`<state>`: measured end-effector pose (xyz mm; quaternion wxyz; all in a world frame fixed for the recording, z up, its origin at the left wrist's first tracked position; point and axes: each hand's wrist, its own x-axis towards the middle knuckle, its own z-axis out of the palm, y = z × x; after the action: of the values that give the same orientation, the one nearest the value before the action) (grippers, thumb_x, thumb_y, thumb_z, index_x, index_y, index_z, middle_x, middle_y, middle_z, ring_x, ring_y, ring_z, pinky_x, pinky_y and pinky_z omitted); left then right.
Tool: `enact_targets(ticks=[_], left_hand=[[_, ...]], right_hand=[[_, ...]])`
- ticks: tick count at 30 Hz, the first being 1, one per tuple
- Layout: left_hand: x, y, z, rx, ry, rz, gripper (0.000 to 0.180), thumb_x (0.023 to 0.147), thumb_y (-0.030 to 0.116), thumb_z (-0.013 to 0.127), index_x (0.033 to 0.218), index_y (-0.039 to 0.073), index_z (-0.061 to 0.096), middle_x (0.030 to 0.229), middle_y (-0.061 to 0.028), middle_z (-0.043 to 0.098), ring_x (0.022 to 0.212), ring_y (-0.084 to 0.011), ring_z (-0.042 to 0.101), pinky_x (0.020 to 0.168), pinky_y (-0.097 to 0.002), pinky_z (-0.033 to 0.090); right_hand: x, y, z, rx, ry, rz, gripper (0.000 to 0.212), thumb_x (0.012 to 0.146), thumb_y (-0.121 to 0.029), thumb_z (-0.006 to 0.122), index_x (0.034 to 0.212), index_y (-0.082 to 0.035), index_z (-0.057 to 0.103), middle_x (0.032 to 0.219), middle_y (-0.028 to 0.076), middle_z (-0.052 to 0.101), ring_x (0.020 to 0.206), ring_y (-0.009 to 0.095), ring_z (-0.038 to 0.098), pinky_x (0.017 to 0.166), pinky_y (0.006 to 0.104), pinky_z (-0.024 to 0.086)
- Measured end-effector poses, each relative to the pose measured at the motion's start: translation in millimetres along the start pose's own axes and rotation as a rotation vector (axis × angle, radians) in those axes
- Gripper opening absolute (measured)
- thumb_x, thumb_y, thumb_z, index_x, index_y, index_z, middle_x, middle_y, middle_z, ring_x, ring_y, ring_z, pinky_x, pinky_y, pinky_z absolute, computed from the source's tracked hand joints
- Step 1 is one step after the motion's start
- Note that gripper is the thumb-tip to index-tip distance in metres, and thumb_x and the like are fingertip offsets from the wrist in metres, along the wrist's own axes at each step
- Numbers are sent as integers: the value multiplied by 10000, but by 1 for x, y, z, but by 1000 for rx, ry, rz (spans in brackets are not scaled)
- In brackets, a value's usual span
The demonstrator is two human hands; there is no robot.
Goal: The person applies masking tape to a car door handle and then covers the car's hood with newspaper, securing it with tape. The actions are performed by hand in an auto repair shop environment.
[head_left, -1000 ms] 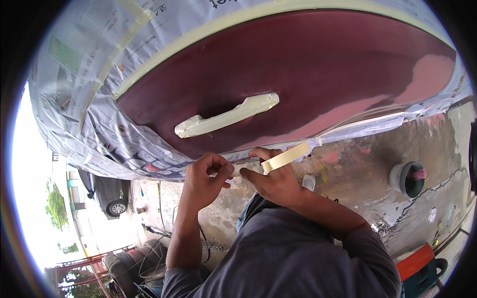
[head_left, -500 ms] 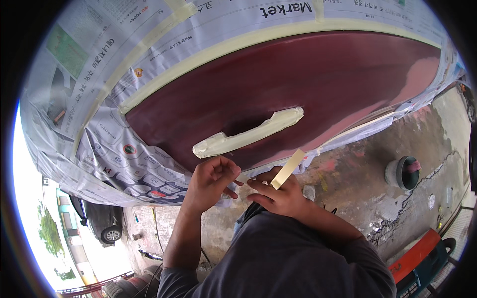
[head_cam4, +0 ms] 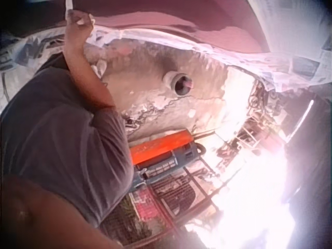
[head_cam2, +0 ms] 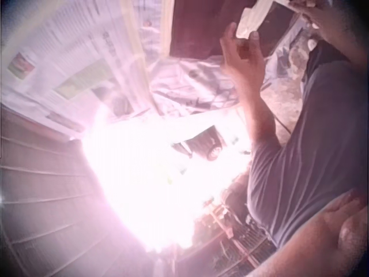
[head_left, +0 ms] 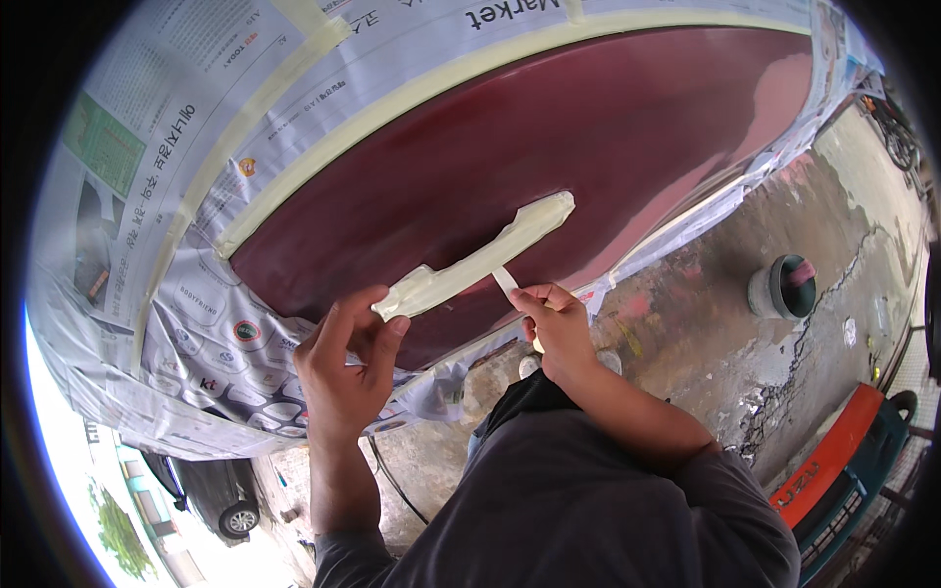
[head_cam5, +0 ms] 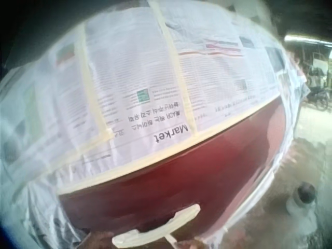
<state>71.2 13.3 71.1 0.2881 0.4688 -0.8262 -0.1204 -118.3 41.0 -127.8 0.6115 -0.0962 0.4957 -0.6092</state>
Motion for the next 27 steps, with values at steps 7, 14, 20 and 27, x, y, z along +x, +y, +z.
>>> enact_targets(ticks=[7,14,20,27], left_hand=[[63,-16,23,626,9,658,395,788,214,840,1169,177,746,1486,-62,572,1439,-292,483,1210,-579,274],[95,-19,54,820,-152,870,303,819,310,775,1102,216,722,1643,10,424,1576,-231,283,1250,-667,132],[99,-27,56,841,-245,977,100,838,218,730,926,177,706,1627,7,452,1569,-227,305,1252,-659,151],[104,-21,43,758,-297,1014,105,858,219,689,792,138,702,1553,10,540,1533,-198,369,1251,-650,195]], right_hand=[[-17,-9,39,73,171,120,345,825,-218,902,765,-148,570,671,-65,513,569,50,398,528,246,306],[-20,-9,63,37,185,54,382,848,-224,890,720,-143,540,658,-63,506,595,45,375,544,259,285],[-18,2,68,44,224,-47,422,856,-228,903,686,-149,525,640,-82,470,583,31,354,524,260,272],[-21,11,79,-33,263,-180,440,877,-228,891,654,-115,528,647,-75,486,613,33,368,545,263,286]])
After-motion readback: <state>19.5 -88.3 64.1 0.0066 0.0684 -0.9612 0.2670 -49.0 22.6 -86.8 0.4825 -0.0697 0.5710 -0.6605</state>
